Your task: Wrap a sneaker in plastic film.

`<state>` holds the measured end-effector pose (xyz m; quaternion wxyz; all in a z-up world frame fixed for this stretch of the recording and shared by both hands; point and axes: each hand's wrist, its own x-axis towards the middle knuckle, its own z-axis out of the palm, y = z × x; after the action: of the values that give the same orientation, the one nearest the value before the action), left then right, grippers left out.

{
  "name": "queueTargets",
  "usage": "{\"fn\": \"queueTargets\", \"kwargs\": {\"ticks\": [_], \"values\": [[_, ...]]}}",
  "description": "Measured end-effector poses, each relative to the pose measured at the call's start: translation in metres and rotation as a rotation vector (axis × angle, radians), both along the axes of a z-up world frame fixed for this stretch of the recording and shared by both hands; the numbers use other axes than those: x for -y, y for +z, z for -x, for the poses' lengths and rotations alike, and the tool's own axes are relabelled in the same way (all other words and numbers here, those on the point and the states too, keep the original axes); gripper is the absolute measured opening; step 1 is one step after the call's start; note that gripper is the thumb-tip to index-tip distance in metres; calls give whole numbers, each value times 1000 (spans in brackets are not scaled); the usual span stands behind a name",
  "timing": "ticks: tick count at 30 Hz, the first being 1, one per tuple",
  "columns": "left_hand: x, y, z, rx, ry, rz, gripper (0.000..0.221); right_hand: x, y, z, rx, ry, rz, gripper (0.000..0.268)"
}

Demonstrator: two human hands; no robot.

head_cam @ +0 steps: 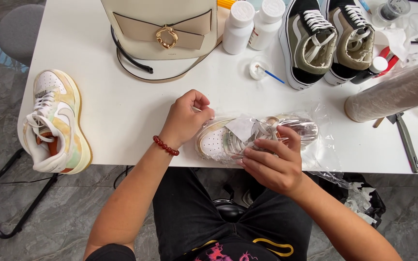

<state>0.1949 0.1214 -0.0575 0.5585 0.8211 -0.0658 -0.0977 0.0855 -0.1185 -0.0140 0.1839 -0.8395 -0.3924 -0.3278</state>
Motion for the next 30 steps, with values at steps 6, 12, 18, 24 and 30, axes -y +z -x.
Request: {"fn": "queueTargets", "kwargs": {"ticks": [6,12,18,24,30], "values": [[7,20,4,-78,-68,98,24,7,-4,8,28,32,15,14],[7,13,21,83,-25,202,16,16,-7,8,26,101,53,12],[4,21,30,303,-31,273,12,31,-13,10,-49,132,148,18],[-2,37,19,303,-19,199,19,37,-46,40,-82,-44,161,25],[-10,46,-2,182,-174,72,39,51,-50,64,-209,-103,308,29]]}}
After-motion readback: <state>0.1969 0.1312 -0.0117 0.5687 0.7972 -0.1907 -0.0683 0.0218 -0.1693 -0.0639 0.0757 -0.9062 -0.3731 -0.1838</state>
